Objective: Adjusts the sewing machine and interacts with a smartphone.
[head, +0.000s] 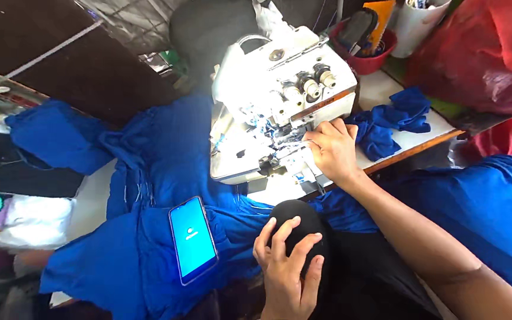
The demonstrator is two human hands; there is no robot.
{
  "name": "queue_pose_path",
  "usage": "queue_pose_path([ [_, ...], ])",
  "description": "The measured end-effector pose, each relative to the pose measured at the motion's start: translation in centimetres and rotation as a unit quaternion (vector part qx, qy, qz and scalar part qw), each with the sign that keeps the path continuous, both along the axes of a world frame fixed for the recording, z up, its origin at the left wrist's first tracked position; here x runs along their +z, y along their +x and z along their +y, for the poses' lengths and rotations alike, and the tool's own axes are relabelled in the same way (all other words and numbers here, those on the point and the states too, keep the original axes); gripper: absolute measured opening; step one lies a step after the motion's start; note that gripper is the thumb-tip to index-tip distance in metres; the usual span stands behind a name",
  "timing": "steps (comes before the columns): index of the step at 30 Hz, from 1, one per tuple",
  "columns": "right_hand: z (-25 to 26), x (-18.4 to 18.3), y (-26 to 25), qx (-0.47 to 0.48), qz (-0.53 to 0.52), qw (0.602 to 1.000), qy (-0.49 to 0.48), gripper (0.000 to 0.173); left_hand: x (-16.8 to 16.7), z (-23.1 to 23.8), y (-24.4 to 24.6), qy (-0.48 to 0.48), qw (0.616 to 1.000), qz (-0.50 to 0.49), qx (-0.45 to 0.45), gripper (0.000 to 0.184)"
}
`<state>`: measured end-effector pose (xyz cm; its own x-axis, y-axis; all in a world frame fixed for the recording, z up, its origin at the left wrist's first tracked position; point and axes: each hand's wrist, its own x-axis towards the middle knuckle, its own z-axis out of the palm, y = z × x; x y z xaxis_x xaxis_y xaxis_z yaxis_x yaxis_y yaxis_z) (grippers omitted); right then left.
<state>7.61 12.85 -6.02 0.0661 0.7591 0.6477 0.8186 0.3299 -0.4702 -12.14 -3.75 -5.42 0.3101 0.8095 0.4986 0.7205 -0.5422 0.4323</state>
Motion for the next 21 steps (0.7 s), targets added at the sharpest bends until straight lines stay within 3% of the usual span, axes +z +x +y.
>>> queue_pose_path([
  [21, 1.4, -1.1, -0.1, -0.004, -0.025, 1.000, 0.015, 0.022, 0.2, 0.5, 0.4, -0.004, 0.997, 0.068, 0.047, 0.034],
])
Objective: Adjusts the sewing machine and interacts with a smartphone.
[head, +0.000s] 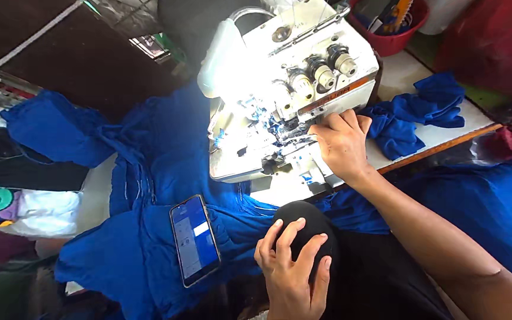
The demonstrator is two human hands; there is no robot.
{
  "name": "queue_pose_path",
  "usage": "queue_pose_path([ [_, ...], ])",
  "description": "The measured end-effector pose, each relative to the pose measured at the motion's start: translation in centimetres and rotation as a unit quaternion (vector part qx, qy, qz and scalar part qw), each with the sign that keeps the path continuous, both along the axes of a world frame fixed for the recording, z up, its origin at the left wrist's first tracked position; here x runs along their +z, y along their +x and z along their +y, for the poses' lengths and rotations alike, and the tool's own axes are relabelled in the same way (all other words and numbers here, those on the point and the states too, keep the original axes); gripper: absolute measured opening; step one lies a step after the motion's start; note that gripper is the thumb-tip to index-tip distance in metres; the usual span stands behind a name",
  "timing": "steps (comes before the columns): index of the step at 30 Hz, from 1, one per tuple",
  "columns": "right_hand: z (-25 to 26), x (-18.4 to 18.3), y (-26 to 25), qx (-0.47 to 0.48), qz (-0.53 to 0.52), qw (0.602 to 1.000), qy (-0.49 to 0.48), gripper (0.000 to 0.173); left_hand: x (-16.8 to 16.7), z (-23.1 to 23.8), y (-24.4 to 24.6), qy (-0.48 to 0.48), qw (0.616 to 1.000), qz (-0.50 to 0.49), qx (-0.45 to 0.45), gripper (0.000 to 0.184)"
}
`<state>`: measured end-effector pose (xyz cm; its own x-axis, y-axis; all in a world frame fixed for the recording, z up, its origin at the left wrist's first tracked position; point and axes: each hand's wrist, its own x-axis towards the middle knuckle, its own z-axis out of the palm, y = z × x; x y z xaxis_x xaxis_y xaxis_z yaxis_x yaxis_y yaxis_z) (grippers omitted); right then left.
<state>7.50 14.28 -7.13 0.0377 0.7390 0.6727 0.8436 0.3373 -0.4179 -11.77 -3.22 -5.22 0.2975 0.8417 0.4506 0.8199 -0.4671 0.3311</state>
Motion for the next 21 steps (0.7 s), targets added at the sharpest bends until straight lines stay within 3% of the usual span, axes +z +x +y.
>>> queue_pose_path([
  [21, 0.60, -0.30, -0.07, 0.013, -0.008, 1.000, 0.006, 0.021, 0.22, 0.17, 0.15, -0.001, 1.000, 0.020, 0.000, 0.034],
])
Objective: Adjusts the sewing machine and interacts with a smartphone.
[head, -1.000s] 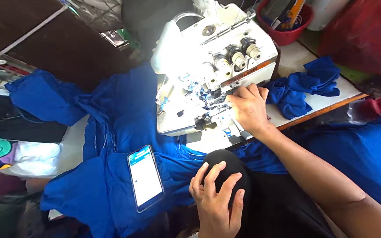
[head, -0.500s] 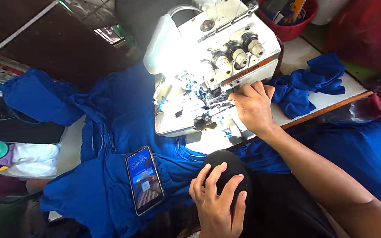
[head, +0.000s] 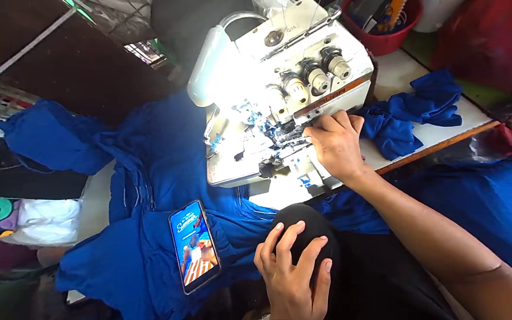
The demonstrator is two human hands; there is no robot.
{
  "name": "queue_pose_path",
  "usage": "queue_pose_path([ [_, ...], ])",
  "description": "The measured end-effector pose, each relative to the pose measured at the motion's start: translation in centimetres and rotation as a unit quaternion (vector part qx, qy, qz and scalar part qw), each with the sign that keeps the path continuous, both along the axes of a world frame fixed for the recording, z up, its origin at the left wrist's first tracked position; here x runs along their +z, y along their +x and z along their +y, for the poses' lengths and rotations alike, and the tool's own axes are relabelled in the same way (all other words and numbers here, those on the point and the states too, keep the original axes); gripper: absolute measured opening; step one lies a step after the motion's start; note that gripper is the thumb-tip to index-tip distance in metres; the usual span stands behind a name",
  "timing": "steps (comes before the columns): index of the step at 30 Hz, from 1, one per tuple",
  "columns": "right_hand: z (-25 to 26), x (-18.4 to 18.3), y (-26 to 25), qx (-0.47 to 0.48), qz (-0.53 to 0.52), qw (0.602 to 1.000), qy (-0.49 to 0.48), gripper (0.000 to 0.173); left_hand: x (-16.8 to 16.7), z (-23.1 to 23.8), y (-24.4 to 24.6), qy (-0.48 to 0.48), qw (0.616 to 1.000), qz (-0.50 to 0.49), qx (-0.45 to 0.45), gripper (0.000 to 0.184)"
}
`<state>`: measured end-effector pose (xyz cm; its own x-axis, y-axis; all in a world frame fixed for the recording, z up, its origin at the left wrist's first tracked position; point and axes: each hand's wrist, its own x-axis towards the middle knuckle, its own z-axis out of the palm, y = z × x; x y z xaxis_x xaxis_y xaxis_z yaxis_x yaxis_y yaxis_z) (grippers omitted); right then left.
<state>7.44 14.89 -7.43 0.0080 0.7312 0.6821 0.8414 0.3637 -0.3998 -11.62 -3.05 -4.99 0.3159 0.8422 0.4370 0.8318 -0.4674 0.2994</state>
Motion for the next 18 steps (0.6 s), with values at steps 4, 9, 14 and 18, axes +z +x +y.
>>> queue_pose_path([
  [4, 0.01, 0.06, -0.03, 0.001, 0.000, 1.000, -0.001, 0.020, -0.05, -0.03, 0.02, 0.000, 1.000, -0.001, 0.001, 0.033],
  [9, -0.19, 0.16, 0.06, -0.001, 0.000, 1.000, -0.003, 0.020, 0.01, 0.03, 0.07, 0.000, 1.000, 0.000, 0.001, 0.034],
  [14, -0.04, 0.11, 0.03, 0.002, 0.000, 1.000, -0.006, 0.021, -0.07, 0.07, 0.06, 0.005, 1.000, 0.003, -0.001, 0.033],
  [18, 0.24, 0.03, -0.16, 0.000, -0.010, 1.000, -0.008, 0.021, -0.02, 0.08, 0.12, 0.005, 1.000, 0.004, 0.002, 0.034],
])
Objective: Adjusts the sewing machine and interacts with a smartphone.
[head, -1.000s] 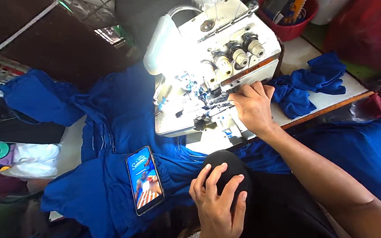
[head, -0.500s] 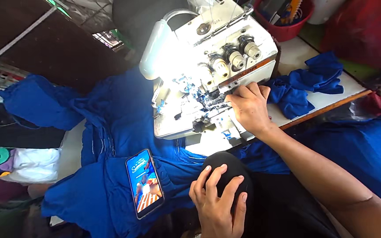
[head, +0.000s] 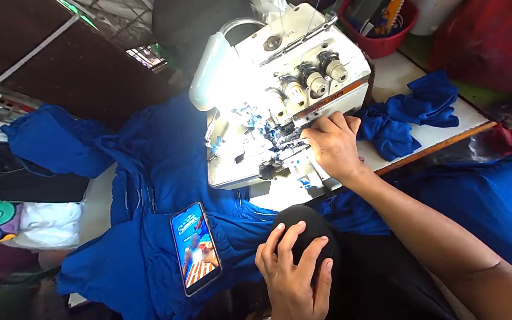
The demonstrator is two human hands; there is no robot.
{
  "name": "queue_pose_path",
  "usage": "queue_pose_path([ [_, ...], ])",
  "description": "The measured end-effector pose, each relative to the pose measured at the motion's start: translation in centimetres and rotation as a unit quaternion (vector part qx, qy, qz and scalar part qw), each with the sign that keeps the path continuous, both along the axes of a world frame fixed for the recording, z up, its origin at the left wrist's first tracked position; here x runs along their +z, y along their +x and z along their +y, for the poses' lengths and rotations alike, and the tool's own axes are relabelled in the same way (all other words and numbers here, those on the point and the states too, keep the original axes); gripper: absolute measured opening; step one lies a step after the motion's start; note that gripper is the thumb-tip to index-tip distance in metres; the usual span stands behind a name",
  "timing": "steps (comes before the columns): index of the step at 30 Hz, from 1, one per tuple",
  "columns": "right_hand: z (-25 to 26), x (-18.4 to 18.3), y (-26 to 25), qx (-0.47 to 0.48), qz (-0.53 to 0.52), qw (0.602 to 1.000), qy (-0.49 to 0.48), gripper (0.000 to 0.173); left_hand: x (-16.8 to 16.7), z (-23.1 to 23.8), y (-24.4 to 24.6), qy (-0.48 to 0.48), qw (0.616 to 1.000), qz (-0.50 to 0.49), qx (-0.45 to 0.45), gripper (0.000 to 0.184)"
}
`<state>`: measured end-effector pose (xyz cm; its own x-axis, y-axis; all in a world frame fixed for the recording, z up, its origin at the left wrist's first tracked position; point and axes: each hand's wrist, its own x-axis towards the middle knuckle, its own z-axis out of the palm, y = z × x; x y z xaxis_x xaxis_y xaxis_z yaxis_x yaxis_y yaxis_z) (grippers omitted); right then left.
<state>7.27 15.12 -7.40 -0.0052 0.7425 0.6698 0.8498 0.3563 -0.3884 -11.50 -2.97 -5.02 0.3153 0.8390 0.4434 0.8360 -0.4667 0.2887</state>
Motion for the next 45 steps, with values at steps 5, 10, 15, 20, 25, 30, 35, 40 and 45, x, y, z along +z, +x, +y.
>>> queue_pose_path([
  [5, 0.00, -0.08, -0.18, 0.002, 0.000, 1.000, 0.003, 0.021, 0.07, 0.00, -0.04, -0.001, 1.000, 0.003, -0.002, 0.034],
  [10, -0.41, -0.05, 0.04, -0.003, 0.005, 1.000, -0.006, 0.019, 0.04, 0.02, -0.02, -0.001, 1.000, 0.002, -0.002, 0.034],
  [15, -0.65, 0.04, 0.17, -0.005, 0.002, 1.000, -0.015, 0.020, 0.05, 0.01, -0.03, -0.001, 1.000, 0.003, -0.002, 0.034],
  [20, -0.65, 0.32, 0.10, 0.003, -0.009, 1.000, -0.021, 0.022, 0.04, -0.02, -0.04, -0.002, 1.000, 0.004, -0.002, 0.034],
  [25, -0.58, 0.78, -0.01, 0.006, -0.017, 1.000, -0.022, 0.021, 0.00, -0.05, -0.11, -0.003, 1.000, 0.003, -0.004, 0.033],
  [30, -0.53, 0.84, 0.01, 0.002, -0.019, 1.000, -0.024, 0.020, 0.05, -0.06, -0.09, -0.005, 1.000, 0.004, -0.001, 0.033],
  [35, -0.66, 0.85, 0.03, 0.000, -0.012, 1.000, -0.018, 0.021, -0.07, -0.01, -0.15, -0.001, 1.000, -0.002, -0.005, 0.033],
  [40, -0.75, 0.80, 0.04, -0.001, -0.010, 1.000, -0.018, 0.022, -0.04, -0.04, -0.16, -0.002, 1.000, 0.000, -0.005, 0.032],
  [45, -0.74, 0.78, -0.03, -0.007, -0.006, 1.000, -0.010, 0.022, -0.05, -0.06, -0.13, -0.002, 1.000, -0.001, -0.003, 0.033],
])
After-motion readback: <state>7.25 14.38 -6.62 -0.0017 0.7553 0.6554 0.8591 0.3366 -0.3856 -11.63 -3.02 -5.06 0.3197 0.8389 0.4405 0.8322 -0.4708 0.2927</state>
